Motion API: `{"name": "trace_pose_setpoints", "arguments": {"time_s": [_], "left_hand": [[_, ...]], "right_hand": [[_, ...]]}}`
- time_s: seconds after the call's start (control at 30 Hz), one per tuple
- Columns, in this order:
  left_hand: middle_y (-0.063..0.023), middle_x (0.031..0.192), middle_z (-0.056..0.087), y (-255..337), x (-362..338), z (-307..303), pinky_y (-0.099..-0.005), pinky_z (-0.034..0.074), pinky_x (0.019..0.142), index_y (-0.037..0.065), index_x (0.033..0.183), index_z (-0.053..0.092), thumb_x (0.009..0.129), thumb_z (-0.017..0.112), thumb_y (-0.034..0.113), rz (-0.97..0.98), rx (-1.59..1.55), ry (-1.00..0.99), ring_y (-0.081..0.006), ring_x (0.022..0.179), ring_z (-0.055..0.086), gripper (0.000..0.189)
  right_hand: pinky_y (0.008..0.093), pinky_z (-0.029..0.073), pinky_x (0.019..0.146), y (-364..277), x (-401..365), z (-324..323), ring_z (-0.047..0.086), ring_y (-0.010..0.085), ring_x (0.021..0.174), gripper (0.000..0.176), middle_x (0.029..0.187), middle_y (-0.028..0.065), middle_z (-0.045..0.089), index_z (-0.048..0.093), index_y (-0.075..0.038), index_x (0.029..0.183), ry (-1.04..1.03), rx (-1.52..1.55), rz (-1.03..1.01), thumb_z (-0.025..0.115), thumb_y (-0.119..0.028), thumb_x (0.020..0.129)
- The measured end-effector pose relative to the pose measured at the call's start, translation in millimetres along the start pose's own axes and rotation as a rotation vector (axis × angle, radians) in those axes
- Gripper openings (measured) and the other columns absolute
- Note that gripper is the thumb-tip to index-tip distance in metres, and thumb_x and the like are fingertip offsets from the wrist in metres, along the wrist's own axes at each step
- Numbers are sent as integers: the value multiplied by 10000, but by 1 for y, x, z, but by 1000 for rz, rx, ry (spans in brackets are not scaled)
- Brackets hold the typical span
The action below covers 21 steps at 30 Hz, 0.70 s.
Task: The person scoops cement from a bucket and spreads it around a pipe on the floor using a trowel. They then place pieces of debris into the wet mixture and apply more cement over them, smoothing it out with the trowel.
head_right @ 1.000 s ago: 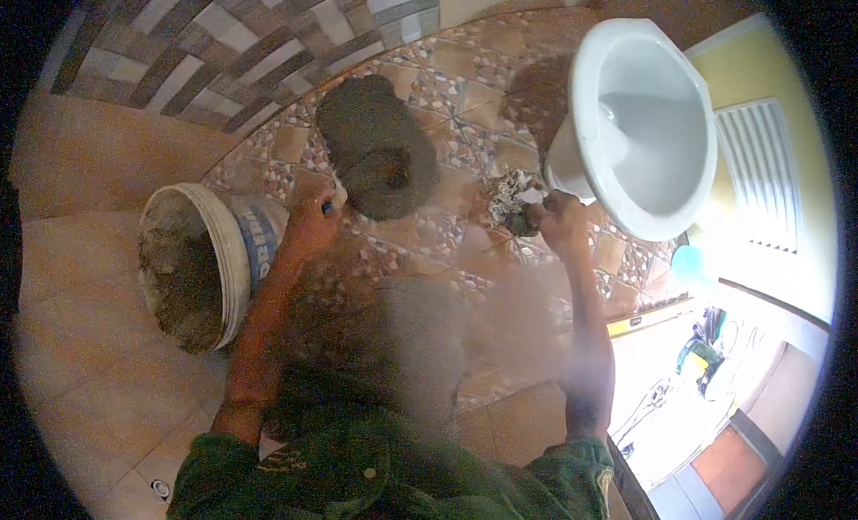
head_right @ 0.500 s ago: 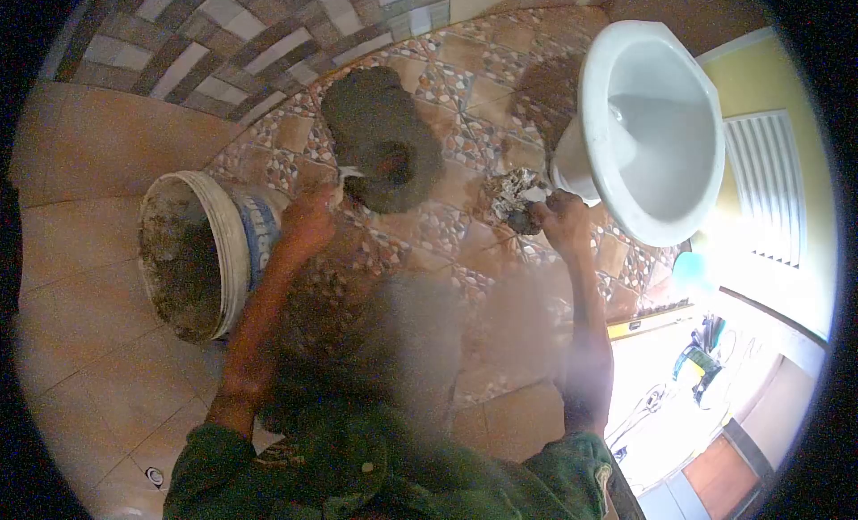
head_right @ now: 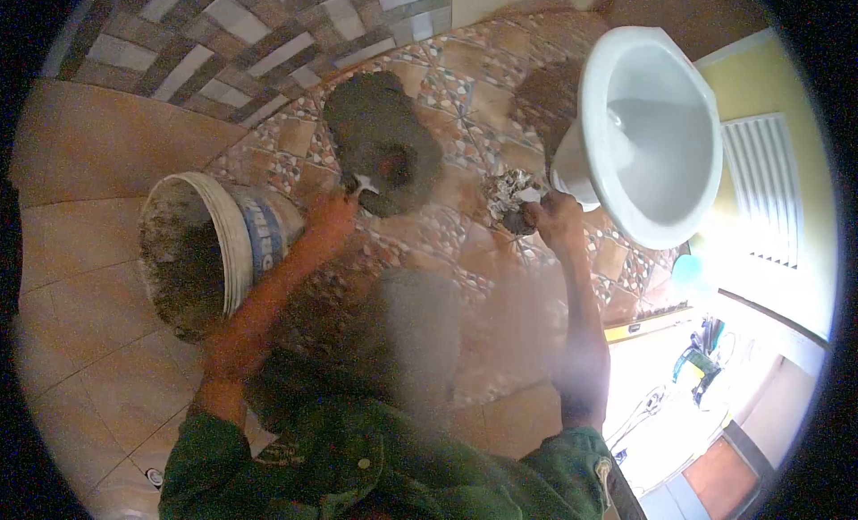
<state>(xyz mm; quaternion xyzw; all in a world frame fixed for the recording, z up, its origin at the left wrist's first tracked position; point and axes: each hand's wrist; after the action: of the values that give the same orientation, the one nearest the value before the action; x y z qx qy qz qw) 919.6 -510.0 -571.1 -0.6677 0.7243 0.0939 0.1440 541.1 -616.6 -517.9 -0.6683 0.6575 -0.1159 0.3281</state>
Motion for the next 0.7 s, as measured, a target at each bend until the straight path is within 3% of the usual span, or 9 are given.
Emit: {"name": "trace_pose_setpoints", "arguments": {"time_s": [0.03,0.13,0.23,0.33,0.43,0.5,0.57,0.63,0.7], "left_hand": [[-217,1062,612,2,-6,-2,-441,517,811,-11,1132,605,831,580,147,-1,0,73,-341,1027,597,341],[-241,1048,604,8,-14,-39,-472,513,813,-44,1111,591,840,547,145,-154,-299,-129,-369,996,606,333],[-254,997,607,0,-17,-40,-503,505,787,-48,1099,585,840,533,153,-84,-365,89,-406,947,611,332],[-277,970,609,-1,14,-42,-516,496,782,-60,1101,567,823,555,126,-49,-384,-169,-426,928,609,335],[-296,985,610,16,19,-27,-511,492,781,-45,1082,561,807,573,103,-117,-411,-267,-419,938,611,313],[-284,996,613,20,6,21,-508,487,787,-29,1059,565,810,583,119,-60,-426,-188,-419,939,608,290],[-266,1003,614,25,-3,23,-502,482,791,-15,1049,566,815,596,148,-91,-524,-153,-419,936,604,287],[-241,1007,614,40,-8,-11,-494,478,794,-3,1051,563,820,614,191,-203,-714,-157,-420,929,599,305],[-236,1006,613,40,-8,-1,-492,472,803,-10,1012,575,806,643,248,-144,-818,44,-427,937,592,337]], "right_hand": [[365,441,567,2,1,3,539,199,565,263,596,146,565,618,47,698,4,35,-16,670,-211,705],[364,441,566,12,1,4,539,198,567,262,601,153,557,611,48,697,32,89,-37,664,-208,711],[359,445,565,5,0,2,540,194,567,254,601,147,559,612,45,698,40,44,-47,665,-203,712],[370,450,572,7,3,-1,551,231,570,255,608,156,576,616,41,701,45,23,-45,664,-209,711],[400,449,588,12,2,-3,562,306,578,279,620,192,586,604,43,699,45,53,-7,661,-230,708],[405,442,585,5,-1,-8,551,310,579,286,614,192,576,595,43,694,51,34,-17,665,-234,702],[409,441,586,11,2,-5,549,315,583,289,610,191,570,588,46,691,52,15,-25,665,-233,700],[411,442,587,12,2,-4,549,317,585,290,606,188,566,583,47,687,58,1,-33,663,-231,699],[411,445,587,9,2,-3,551,317,585,287,602,182,566,580,47,682,58,1,-51,660,-228,702]]}}
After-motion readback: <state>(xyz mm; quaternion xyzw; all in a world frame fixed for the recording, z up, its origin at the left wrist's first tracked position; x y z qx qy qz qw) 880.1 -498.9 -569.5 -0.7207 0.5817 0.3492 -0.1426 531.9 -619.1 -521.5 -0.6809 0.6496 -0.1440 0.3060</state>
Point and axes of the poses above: each hand's wrist, its own x-axis towards the middle knuckle, its own z-axis out of the palm, y = z × x
